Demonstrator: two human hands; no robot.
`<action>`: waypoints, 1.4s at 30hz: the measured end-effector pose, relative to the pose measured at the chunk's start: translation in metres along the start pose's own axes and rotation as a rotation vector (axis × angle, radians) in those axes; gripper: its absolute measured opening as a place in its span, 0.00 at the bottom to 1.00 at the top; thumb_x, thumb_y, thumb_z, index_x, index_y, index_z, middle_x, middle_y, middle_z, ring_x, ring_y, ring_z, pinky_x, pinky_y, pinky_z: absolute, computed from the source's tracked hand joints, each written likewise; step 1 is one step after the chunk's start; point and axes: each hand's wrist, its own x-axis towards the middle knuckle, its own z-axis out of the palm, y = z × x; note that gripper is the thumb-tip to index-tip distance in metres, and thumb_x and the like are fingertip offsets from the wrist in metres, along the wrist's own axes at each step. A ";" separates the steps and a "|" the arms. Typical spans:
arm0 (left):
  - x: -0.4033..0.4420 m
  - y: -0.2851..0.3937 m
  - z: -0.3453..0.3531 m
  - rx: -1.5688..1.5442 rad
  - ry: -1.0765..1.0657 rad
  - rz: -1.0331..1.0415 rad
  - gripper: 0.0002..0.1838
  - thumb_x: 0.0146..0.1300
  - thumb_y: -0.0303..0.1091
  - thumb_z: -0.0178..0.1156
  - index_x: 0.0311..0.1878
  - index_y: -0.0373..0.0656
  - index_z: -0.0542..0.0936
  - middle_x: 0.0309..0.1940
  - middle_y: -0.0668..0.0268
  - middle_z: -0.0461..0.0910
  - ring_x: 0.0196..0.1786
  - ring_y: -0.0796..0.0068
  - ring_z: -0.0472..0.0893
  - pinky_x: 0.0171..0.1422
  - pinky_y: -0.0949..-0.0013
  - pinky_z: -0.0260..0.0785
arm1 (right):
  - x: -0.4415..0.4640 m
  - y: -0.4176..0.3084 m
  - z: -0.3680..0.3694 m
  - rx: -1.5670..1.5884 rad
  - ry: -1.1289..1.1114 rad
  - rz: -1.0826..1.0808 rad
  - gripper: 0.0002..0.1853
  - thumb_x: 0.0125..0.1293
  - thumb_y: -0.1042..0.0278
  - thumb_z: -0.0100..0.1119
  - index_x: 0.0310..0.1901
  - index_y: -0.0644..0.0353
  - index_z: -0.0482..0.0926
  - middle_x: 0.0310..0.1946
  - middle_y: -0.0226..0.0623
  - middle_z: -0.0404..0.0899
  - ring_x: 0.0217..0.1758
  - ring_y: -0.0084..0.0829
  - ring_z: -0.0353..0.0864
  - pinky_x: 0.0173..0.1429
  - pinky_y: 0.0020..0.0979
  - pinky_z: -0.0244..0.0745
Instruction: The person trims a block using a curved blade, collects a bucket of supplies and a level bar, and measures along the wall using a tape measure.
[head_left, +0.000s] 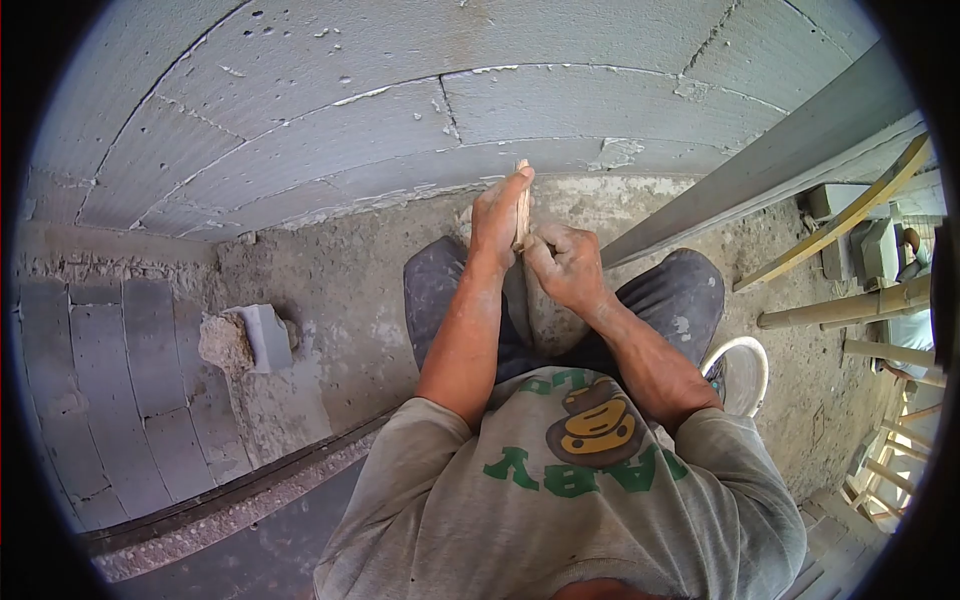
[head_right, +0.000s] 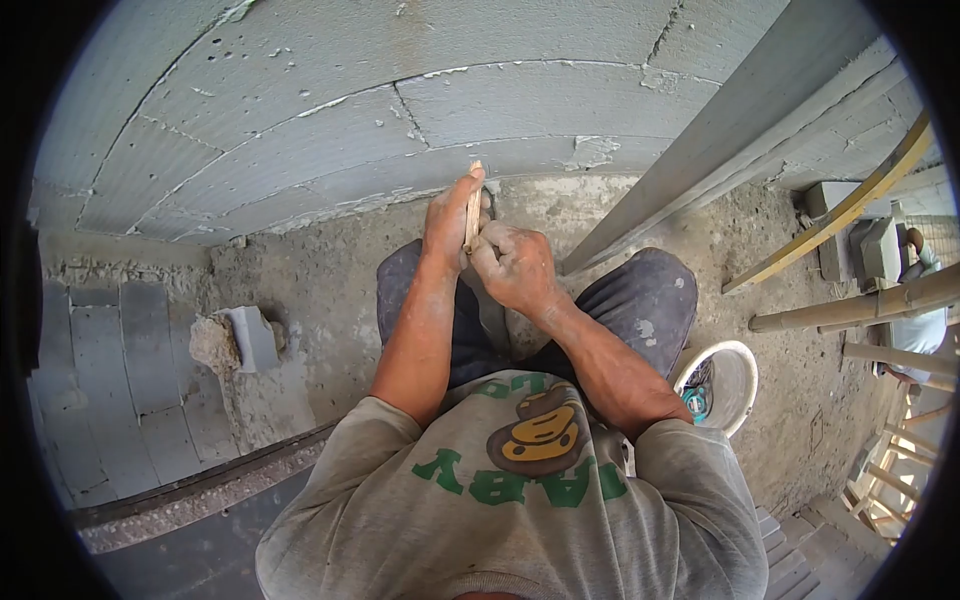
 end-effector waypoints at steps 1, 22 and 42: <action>0.001 0.001 0.000 0.020 0.022 -0.046 0.24 0.59 0.48 0.62 0.47 0.36 0.80 0.31 0.69 0.77 0.30 0.78 0.74 0.37 0.73 0.67 | -0.002 -0.010 -0.001 0.068 -0.030 -0.124 0.06 0.53 0.72 0.56 0.21 0.62 0.73 0.16 0.42 0.70 0.20 0.44 0.73 0.28 0.39 0.69; 0.003 -0.042 -0.041 -0.007 -0.139 0.143 0.29 0.58 0.45 0.65 0.59 0.37 0.73 0.41 0.67 0.76 0.44 0.78 0.74 0.47 0.74 0.67 | -0.010 0.024 0.021 -0.159 -0.414 0.363 0.16 0.64 0.55 0.58 0.31 0.63 0.78 0.22 0.47 0.77 0.28 0.43 0.78 0.37 0.40 0.70; 0.032 -0.056 -0.094 -0.539 -0.043 -0.091 0.28 0.62 0.61 0.50 0.49 0.45 0.74 0.39 0.59 0.81 0.32 0.70 0.80 0.32 0.68 0.74 | -0.012 0.034 0.007 -0.398 -0.156 0.130 0.07 0.60 0.67 0.56 0.37 0.60 0.73 0.31 0.48 0.78 0.35 0.53 0.78 0.38 0.47 0.73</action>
